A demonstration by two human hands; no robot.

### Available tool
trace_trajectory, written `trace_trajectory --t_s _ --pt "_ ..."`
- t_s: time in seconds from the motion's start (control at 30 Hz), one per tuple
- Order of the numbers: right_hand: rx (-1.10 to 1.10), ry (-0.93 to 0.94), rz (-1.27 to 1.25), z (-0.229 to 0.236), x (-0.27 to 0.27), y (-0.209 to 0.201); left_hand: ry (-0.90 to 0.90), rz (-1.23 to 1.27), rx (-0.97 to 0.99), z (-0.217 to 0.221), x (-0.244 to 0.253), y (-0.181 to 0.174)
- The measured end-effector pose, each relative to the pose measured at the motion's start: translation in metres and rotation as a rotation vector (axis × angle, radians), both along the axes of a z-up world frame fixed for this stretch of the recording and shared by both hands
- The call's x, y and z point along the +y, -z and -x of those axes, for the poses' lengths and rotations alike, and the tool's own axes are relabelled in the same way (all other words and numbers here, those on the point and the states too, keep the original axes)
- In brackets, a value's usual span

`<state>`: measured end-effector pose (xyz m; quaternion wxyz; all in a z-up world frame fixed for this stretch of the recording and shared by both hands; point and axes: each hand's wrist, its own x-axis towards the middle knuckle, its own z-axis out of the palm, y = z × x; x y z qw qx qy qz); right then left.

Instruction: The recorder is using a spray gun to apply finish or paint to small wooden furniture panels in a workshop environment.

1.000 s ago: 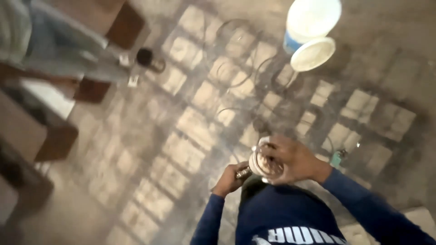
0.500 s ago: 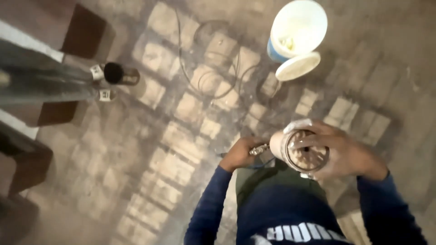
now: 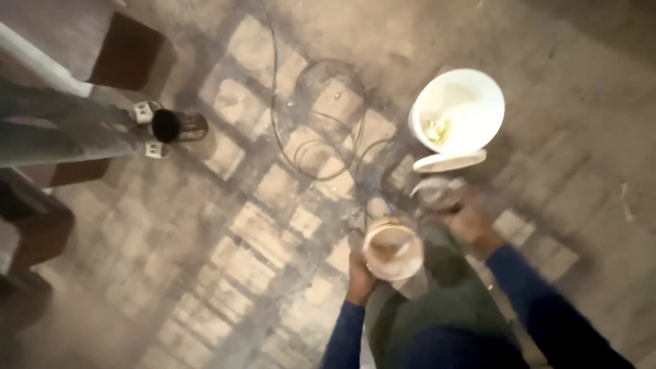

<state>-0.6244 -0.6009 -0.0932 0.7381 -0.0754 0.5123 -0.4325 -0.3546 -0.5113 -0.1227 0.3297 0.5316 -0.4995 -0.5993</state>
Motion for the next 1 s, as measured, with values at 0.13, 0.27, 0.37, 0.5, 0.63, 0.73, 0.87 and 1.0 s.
trace_trajectory --t_s 0.13,0.27,0.37,0.5,0.63,0.73,0.87,1.0 --pt "0.121 -0.647 0.450 0.011 0.044 0.103 -0.388 -0.259 0.001 0.044 -0.014 0.043" --pt "-0.409 -0.014 -0.657 -0.009 0.028 0.165 -0.328 -0.128 -0.276 0.050 -0.001 0.110" --pt "-0.333 -0.054 -0.723 0.010 0.025 0.214 -0.301 -0.246 -0.378 0.055 -0.010 0.125" --pt "0.527 -0.832 0.314 0.088 0.057 0.423 -0.262 -0.198 -0.346 0.054 -0.035 0.134" --pt "1.509 -0.649 0.349 0.127 -0.048 0.443 -0.364 -0.300 -0.381 0.054 -0.004 0.161" --pt "1.581 -0.827 0.331 0.126 -0.097 0.443 -0.430 -0.481 -0.451 0.054 0.029 0.181" --pt "1.592 -0.933 0.145 0.130 -0.116 0.494 -0.402 -0.495 -0.428 0.057 0.028 0.193" --pt "1.561 -1.005 0.140 0.129 -0.122 0.514 -0.352 -0.479 -0.375 0.058 0.037 0.198"
